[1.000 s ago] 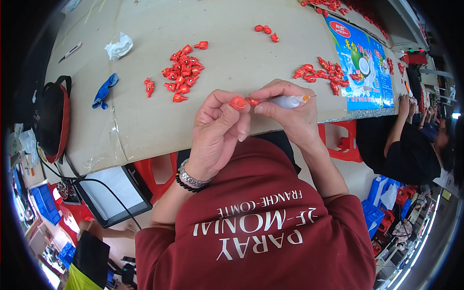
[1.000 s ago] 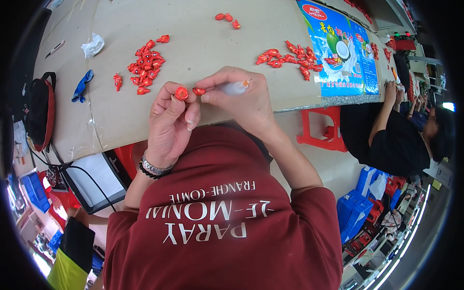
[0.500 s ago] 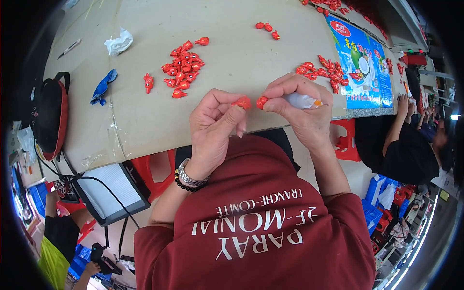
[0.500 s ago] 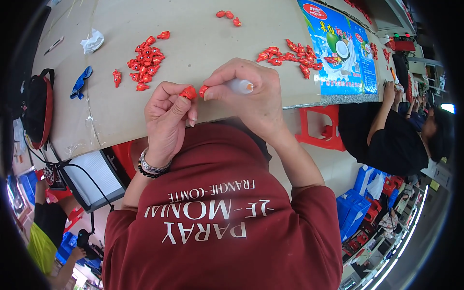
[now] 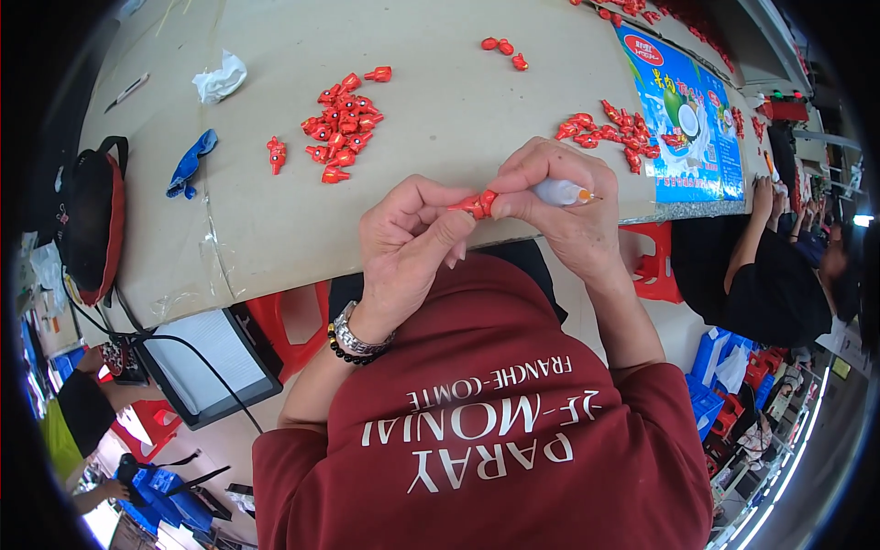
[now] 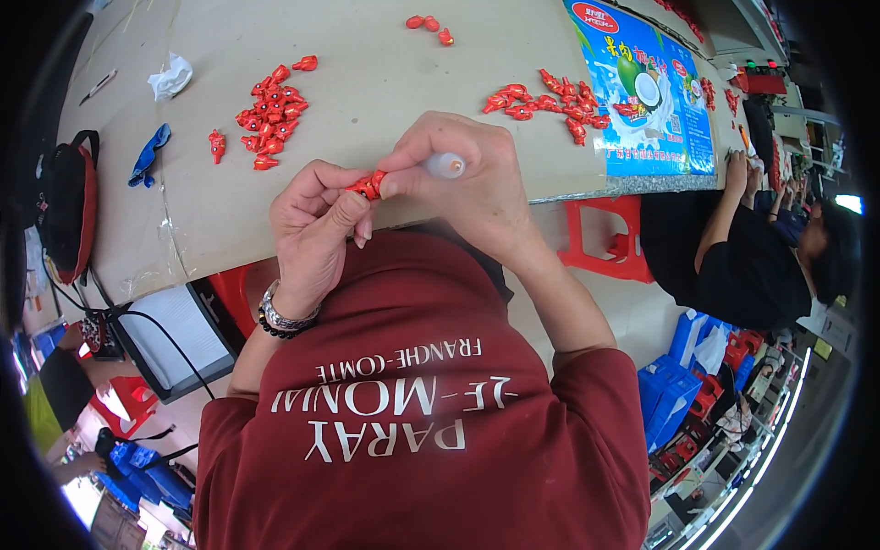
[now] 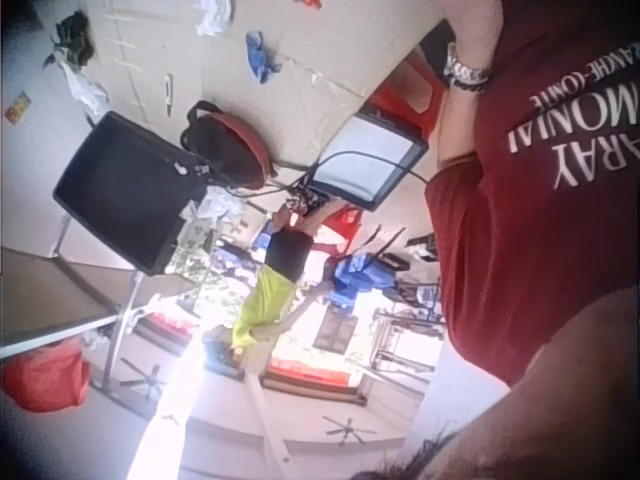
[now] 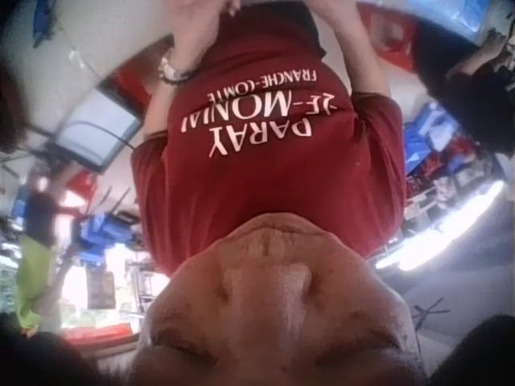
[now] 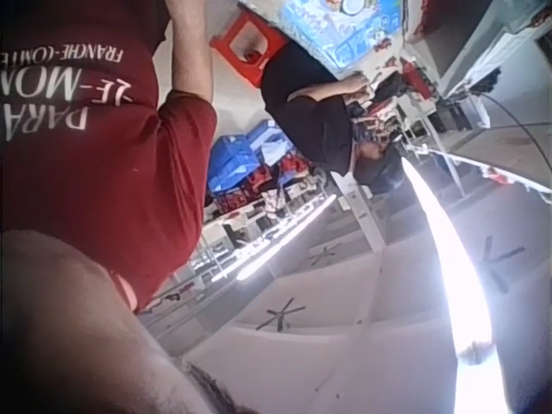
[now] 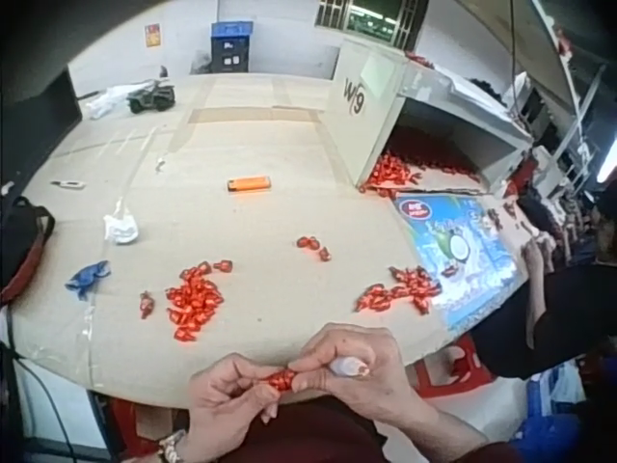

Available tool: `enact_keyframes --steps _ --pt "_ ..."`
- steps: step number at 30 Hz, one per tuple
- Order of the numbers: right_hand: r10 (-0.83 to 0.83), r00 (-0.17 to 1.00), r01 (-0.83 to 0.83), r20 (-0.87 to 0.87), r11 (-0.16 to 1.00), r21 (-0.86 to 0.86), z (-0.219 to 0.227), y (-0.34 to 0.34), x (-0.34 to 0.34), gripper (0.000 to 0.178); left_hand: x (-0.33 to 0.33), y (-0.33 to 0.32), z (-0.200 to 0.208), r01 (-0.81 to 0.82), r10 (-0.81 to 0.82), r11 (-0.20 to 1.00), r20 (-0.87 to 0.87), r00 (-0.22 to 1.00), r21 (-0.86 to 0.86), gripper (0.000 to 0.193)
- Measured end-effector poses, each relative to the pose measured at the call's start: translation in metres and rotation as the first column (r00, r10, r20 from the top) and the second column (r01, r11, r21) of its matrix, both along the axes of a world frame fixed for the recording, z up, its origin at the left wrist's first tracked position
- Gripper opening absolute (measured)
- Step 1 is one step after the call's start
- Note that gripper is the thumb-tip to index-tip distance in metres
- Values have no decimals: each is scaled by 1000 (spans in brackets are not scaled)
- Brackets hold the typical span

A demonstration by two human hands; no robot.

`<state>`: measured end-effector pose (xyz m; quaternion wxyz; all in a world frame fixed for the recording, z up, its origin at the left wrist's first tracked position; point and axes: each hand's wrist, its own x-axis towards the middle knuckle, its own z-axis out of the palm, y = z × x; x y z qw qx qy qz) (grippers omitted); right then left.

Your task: The person applies adhesive from a bottle to small red plastic components, then joins the components together by hand.

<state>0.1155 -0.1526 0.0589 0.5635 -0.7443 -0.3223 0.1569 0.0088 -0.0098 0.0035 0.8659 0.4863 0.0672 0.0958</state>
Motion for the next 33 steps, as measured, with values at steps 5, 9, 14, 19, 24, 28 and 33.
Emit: enact_keyframes --steps 5,9,14,19,24,28,33 --pt "-1 978 19 -209 996 83 -12 -2 -4 14 -2 -1 0 -6 5 999 22 1000 34 14" --pt "-49 969 76 -244 992 104 -23 0 -11 14 -3 -4 0 -34 34 999 9 999 41 11" --pt "-99 935 162 -340 973 163 -35 2 -19 14 -3 -7 -4 -52 52 999 13 999 -2 11" --pt "-117 943 186 -310 962 201 -40 4 -13 14 8 -6 -5 -95 94 993 19 995 63 9" --pt "-86 939 169 -333 959 227 -44 17 -7 13 11 4 -6 -99 101 993 -32 994 70 8" --pt "-179 922 235 -344 964 127 -49 18 -12 10 7 6 -14 -91 99 993 -113 989 70 8" --pt "-195 933 266 -303 940 213 -67 7 -22 13 3 -3 -28 -64 68 984 -16 998 164 14"
